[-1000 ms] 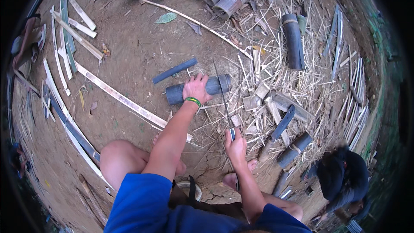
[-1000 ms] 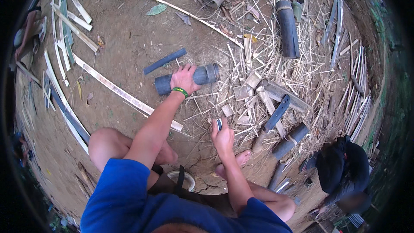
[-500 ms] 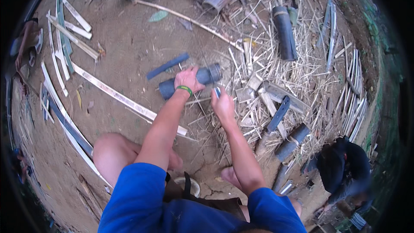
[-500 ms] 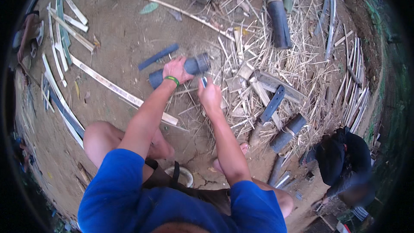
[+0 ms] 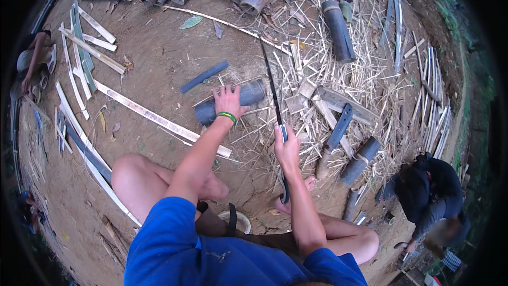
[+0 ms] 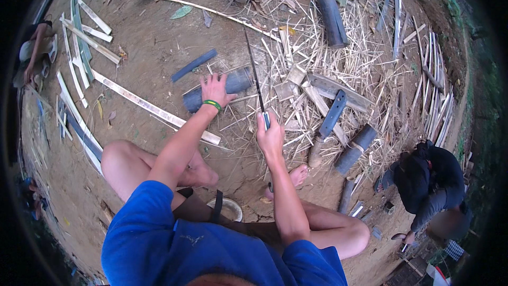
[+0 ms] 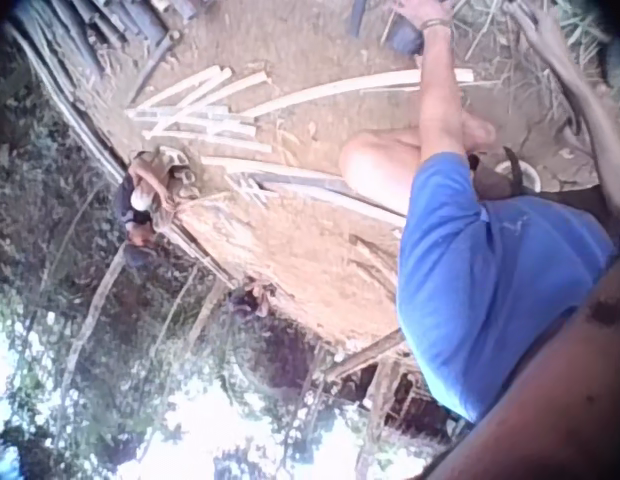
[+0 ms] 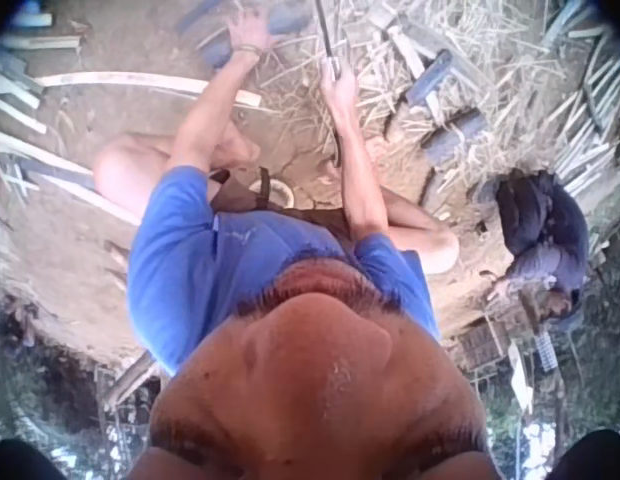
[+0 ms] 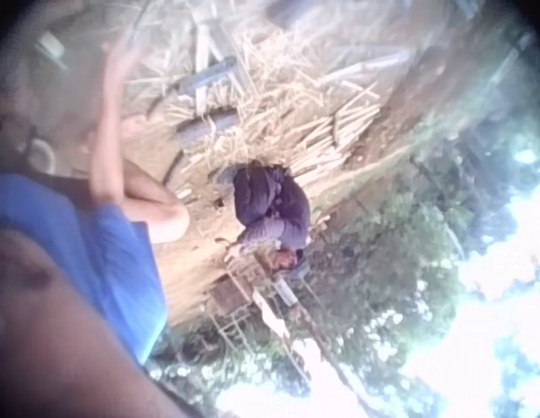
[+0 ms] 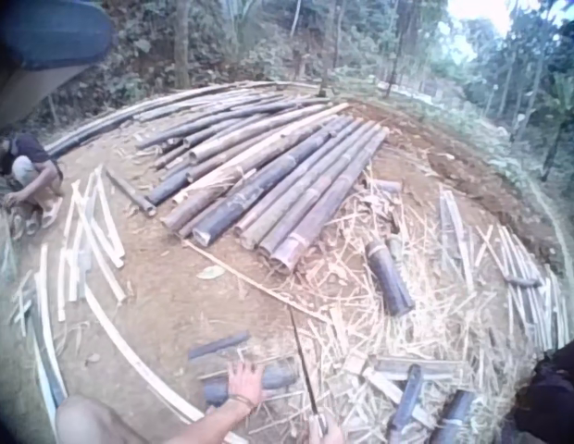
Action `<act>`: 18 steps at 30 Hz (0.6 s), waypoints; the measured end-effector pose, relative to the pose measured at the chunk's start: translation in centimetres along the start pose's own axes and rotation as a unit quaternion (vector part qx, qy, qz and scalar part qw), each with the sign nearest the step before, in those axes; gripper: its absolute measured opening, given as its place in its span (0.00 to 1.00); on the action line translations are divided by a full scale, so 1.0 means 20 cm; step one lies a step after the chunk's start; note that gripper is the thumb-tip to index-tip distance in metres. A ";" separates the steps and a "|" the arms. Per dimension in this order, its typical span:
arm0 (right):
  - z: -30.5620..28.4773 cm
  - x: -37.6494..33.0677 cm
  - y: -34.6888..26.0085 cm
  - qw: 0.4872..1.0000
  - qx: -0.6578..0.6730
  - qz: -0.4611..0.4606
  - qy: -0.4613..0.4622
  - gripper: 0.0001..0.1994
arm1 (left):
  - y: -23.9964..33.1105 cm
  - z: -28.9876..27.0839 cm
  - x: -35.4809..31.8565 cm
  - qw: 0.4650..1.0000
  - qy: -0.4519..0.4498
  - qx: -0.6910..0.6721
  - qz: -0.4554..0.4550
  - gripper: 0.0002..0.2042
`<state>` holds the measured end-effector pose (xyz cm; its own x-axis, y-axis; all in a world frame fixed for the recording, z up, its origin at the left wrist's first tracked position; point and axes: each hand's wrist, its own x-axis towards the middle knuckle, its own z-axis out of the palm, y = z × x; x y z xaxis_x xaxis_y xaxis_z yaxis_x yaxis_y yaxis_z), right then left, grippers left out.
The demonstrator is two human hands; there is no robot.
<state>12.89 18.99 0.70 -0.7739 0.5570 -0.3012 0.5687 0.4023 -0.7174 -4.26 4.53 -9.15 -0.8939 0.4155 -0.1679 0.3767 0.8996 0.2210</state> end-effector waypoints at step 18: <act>0.13 -0.15 0.01 0.998 -0.057 0.016 -0.010 0.19 | -0.01 0.02 0.05 0.996 -0.076 0.010 0.049 0.40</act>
<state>14.56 15.52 -0.13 -0.7598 0.5563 -0.3365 0.6204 0.4654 -0.6313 -5.17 4.84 -9.81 -0.8062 0.5150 -0.2912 0.4657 0.8559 0.2247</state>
